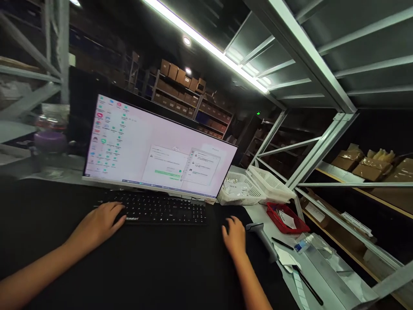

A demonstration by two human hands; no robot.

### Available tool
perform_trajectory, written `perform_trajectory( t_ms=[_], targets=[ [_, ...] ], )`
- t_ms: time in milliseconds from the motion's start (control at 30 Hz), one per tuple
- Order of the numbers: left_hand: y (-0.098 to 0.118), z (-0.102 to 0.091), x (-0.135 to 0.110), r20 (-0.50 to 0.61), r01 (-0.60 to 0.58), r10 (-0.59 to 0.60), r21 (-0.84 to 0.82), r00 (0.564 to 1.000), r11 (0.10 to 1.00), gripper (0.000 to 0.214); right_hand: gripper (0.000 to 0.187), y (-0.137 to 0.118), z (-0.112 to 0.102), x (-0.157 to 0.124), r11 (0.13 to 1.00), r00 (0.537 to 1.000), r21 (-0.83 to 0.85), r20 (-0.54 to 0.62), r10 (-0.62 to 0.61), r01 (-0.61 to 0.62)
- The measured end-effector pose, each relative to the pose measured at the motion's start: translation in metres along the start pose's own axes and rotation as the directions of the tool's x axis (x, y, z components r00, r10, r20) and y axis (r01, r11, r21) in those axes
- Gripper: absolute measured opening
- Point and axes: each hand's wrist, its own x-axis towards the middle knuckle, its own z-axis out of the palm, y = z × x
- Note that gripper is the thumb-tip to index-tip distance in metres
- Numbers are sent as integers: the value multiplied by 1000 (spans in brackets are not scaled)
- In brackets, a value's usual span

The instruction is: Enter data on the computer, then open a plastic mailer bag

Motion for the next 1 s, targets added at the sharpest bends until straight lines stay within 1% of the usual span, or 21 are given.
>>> perform_trajectory(
  t_ms=[67, 100, 133, 200, 267, 367, 467, 600, 867, 1000],
  targets=[
    [2, 0, -1, -8, 16, -16, -7, 1000, 1000, 46, 44, 51, 3, -14, 996, 996, 34, -9, 85, -85],
    [3, -1, -2, -10, 21, -21, -10, 1000, 1000, 44, 49, 70, 8, -21, 993, 995, 72, -1, 97, -97],
    [5, -2, -2, -11, 26, -26, -11, 1000, 1000, 43, 54, 85, 14, -27, 989, 995, 115, 9, 96, -96],
    [7, -5, -4, -11, 31, -31, -13, 999, 999, 40, 61, 101, 29, -36, 981, 997, 180, -8, 72, -69],
    [8, -8, -6, -10, 32, -32, -15, 999, 999, 38, 62, 104, 41, -39, 974, 998, 222, -30, 51, -43],
    [10, -11, -8, -13, 33, -33, -18, 999, 999, 38, 58, 98, 47, -35, 970, 1000, 243, -4, 26, -24],
    [11, -11, -8, -16, 33, -33, -18, 999, 999, 37, 54, 94, 45, -31, 969, 999, 246, 30, -11, 3],
    [12, -10, -6, -7, 32, -32, -11, 999, 999, 36, 50, 93, 42, -35, 973, 999, 229, 35, -40, 31],
    [9, -5, -4, 15, 27, -27, 20, 1000, 999, 37, 52, 94, 40, -37, 985, 998, 173, 64, -12, 0],
    [8, -3, -3, 25, 15, -16, 40, 1000, 999, 38, 51, 92, 38, -38, 987, 997, 157, 80, 8, -20]
  ],
)
